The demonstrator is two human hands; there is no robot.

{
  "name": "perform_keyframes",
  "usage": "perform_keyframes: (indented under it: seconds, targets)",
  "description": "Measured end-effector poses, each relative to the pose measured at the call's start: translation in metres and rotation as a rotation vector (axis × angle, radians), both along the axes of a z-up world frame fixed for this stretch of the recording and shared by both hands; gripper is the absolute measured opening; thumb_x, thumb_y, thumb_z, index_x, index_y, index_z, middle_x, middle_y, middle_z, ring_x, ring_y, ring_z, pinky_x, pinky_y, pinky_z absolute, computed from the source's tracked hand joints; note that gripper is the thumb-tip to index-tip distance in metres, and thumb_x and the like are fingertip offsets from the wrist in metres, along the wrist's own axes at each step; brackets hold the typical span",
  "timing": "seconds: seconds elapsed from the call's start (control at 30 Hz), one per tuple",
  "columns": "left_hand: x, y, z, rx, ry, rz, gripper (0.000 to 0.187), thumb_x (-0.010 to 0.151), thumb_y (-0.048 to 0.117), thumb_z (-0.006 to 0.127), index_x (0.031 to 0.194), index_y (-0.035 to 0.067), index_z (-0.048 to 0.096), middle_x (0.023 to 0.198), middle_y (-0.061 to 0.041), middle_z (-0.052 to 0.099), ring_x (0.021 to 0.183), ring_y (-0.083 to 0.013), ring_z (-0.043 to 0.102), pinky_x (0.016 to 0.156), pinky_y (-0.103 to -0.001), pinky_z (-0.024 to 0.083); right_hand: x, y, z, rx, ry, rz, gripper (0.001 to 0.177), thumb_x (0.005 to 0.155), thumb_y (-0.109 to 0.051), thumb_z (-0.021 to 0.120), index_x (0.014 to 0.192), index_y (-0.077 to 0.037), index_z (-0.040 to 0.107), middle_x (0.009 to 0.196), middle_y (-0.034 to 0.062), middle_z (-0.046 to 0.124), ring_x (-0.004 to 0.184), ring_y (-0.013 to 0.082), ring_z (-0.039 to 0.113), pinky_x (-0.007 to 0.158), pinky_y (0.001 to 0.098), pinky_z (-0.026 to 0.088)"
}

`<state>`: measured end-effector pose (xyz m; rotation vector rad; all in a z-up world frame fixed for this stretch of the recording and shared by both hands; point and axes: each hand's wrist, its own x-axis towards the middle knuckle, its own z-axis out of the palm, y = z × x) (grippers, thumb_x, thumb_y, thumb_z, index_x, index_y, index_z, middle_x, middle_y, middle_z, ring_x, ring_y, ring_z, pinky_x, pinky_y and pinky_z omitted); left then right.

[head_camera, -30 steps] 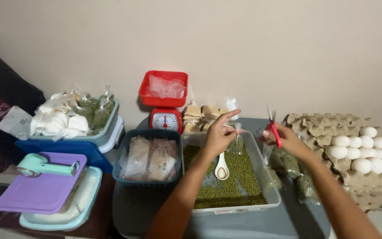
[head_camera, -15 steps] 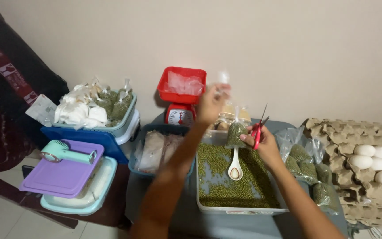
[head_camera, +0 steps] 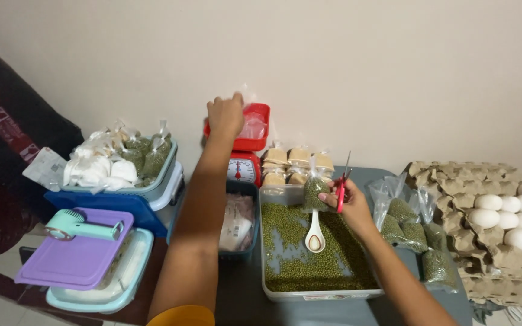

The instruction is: Trimming excess plastic from small bags of mung beans using scissors and arranging them in a container.

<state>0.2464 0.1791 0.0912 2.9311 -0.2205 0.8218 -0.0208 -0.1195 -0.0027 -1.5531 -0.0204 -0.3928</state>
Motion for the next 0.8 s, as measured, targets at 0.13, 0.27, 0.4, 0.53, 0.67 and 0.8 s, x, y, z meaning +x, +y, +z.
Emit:
perform_keyframes:
  seconds: [0.13,0.27,0.4,0.53,0.67,0.8]
  targets:
    - [-0.003,-0.003,-0.001,-0.081,0.254,0.021,0.035,0.099,0.04,0.044,0.12,0.029,0.07,0.132,-0.018,0.065,0.132,-0.0458,0.048,0.107,-0.059,0.031,0.003,-0.003,-0.003,0.016,-0.006,-0.013,0.048,0.066,-0.007,0.095,0.107,-0.002,0.069,0.086,0.0067,0.058,0.075,0.0157,0.063,0.066,0.0276,0.055]
    - [-0.058,-0.02,0.027,-0.329,-0.018,-0.248,0.023,0.094,0.032,0.06,0.11,0.023,0.073,0.133,-0.019,0.054,0.138,-0.0447,0.039,0.115,-0.057,0.028,0.005,-0.007,-0.007,0.03,-0.02,-0.029,0.048,0.068,-0.009,0.094,0.108,0.0,0.069,0.084,0.0056,0.058,0.075,0.0143,0.064,0.06,0.0256,0.055]
    - [-0.147,-0.059,0.018,-0.861,0.038,-1.02,0.023,0.087,-0.001,0.074,0.108,0.006,0.068,0.108,-0.015,0.072,0.127,-0.0362,0.055,0.119,-0.052,0.028,0.002,-0.003,-0.005,0.039,-0.037,-0.063,0.047,0.069,-0.013,0.094,0.108,-0.001,0.07,0.082,0.0054,0.059,0.074,0.0134,0.063,0.06,0.0239,0.053]
    - [-0.195,-0.084,-0.017,-1.084,0.662,-1.325,0.052,0.076,0.013,0.086,0.125,0.004,0.07,0.107,-0.004,0.067,0.101,-0.0125,0.061,0.096,-0.028,0.052,0.01,-0.008,-0.018,0.056,-0.037,-0.071,0.051,0.07,-0.017,0.094,0.112,-0.003,0.068,0.084,0.0045,0.061,0.072,0.0108,0.063,0.056,0.0224,0.056]
    - [-0.228,-0.1,-0.033,-0.936,0.657,-1.179,0.04,0.096,0.016,0.073,0.135,0.01,0.066,0.1,-0.01,0.063,0.085,-0.0153,0.054,0.082,-0.028,0.046,0.009,-0.011,-0.018,0.072,-0.062,-0.073,0.051,0.072,-0.017,0.094,0.114,-0.002,0.069,0.085,0.0062,0.061,0.077,0.0143,0.062,0.065,0.0261,0.055]
    - [-0.194,-0.119,-0.081,-1.171,0.601,-1.264,0.04,0.092,0.014,0.078,0.131,0.011,0.07,0.126,-0.01,0.069,0.11,-0.0118,0.065,0.101,-0.03,0.053,0.012,-0.012,-0.021,0.022,-0.079,-0.07,0.047,0.076,-0.017,0.092,0.114,-0.002,0.068,0.088,0.006,0.061,0.082,0.0137,0.06,0.073,0.026,0.053]
